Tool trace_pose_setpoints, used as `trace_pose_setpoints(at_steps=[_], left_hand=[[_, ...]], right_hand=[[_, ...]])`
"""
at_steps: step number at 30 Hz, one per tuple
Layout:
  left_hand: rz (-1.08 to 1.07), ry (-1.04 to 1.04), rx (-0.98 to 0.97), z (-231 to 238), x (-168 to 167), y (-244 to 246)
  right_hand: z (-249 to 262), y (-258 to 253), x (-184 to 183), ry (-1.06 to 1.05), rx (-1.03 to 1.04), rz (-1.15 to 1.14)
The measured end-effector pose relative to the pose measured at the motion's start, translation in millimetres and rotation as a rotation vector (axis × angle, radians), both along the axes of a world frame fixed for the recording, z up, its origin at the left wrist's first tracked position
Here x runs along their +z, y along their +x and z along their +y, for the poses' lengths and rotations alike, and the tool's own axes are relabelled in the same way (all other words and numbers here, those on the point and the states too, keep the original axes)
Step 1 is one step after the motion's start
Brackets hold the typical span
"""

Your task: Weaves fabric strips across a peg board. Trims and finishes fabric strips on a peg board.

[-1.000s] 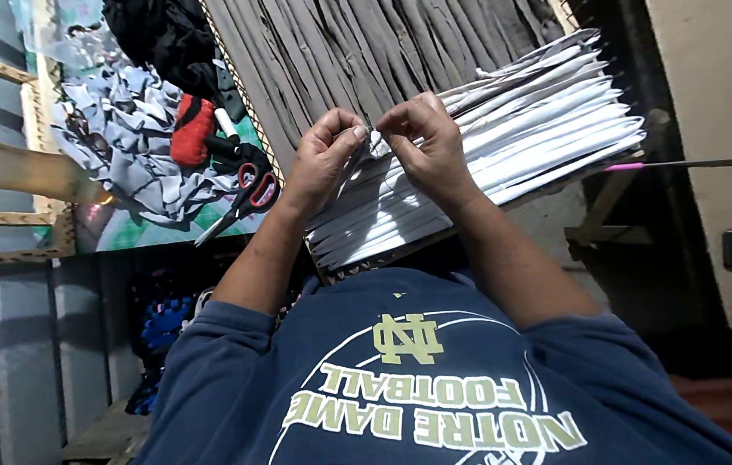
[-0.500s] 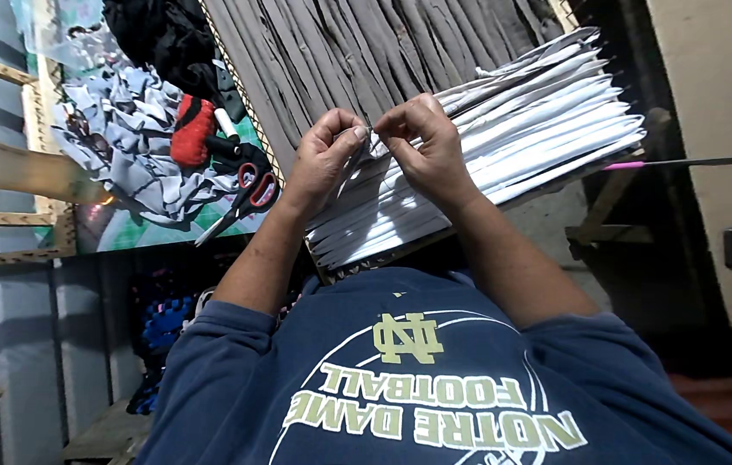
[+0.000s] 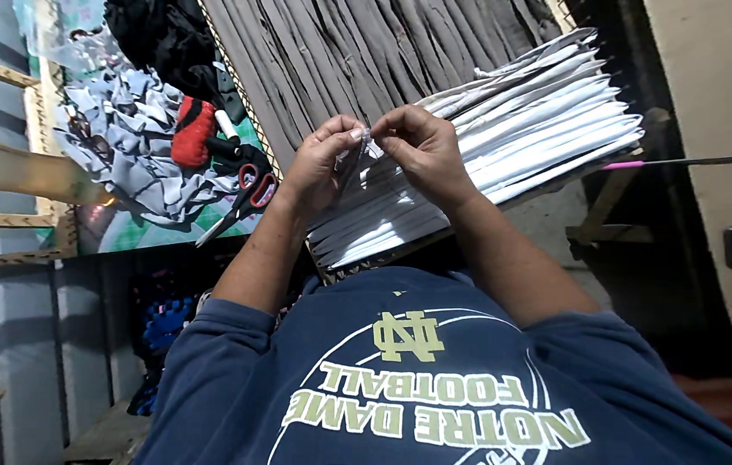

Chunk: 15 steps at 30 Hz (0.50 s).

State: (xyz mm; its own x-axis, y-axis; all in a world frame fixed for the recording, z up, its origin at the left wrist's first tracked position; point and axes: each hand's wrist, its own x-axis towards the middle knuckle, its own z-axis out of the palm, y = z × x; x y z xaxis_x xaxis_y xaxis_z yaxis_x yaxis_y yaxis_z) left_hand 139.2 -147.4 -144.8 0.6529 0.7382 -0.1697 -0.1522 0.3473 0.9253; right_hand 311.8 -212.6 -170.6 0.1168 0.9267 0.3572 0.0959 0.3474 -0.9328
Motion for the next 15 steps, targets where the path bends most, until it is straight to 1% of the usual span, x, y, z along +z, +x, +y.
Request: trace_pose_setpoints(at_steps=[6,15], left_hand=[[-0.066,-0.062,-0.052,3.3,-2.5,-2.0],[-0.089,-0.111,-0.082,4.9,-8.6,-2.9]], right_hand=[[0.3,-0.2,1.8,-0.003,-0.001,0.001],[-0.3,-0.3,0.2,0.009,0.0,0.015]])
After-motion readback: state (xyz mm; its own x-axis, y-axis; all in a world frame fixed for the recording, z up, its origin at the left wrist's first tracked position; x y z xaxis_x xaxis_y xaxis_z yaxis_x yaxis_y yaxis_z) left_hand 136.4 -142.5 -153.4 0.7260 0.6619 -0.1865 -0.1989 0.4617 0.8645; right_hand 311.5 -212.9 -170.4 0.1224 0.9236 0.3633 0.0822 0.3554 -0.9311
